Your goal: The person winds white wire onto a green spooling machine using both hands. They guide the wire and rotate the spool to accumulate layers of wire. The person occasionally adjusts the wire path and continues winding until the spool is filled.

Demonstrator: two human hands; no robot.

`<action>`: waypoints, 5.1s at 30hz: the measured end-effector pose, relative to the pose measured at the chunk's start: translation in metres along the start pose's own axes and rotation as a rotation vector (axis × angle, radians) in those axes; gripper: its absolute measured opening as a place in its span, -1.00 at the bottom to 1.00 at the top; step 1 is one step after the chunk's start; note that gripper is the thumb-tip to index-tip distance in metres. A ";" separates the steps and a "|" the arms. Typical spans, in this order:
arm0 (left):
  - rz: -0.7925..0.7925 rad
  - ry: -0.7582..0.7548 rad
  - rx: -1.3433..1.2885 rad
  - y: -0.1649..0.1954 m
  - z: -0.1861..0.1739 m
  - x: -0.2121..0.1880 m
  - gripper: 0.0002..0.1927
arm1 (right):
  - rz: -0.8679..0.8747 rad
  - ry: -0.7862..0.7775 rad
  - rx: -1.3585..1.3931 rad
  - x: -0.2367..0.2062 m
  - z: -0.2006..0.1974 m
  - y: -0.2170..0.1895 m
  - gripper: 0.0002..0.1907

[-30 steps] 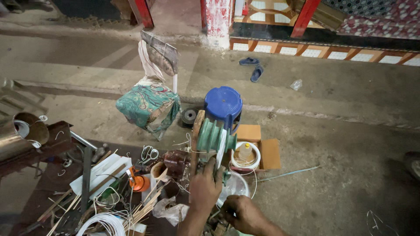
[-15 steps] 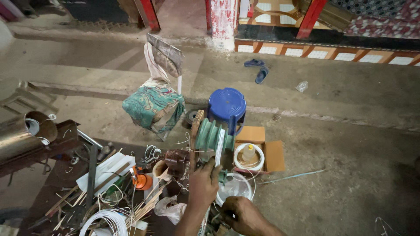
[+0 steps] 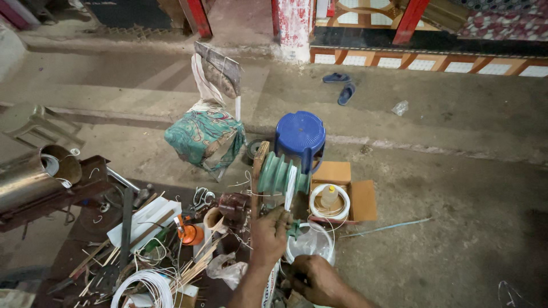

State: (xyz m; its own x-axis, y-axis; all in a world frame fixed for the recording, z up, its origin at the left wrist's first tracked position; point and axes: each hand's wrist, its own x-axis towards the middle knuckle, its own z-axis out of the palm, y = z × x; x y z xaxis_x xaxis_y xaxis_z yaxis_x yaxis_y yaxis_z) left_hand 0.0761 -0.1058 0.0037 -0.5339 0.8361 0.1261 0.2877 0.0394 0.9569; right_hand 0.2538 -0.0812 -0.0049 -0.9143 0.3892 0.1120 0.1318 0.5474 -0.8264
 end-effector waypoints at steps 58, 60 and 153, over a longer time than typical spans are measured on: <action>0.115 -0.082 -0.186 -0.053 -0.005 0.000 -0.75 | 0.136 -0.025 -0.118 0.161 -0.171 0.018 -0.86; -0.324 -0.041 -0.667 -0.034 -0.010 0.008 -0.54 | 0.060 -0.021 -0.123 0.159 -0.174 0.004 -0.81; -0.365 -0.134 -0.010 -0.010 0.021 0.019 -0.58 | -0.036 0.018 0.010 0.158 -0.173 -0.008 -0.70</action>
State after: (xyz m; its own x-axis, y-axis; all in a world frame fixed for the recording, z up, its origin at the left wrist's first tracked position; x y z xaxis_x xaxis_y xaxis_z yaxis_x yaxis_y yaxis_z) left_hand 0.0799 -0.0792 -0.0088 -0.4905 0.8325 -0.2576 0.0901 0.3424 0.9352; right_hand 0.1749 0.1044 0.1148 -0.9115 0.3825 0.1510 0.0953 0.5536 -0.8273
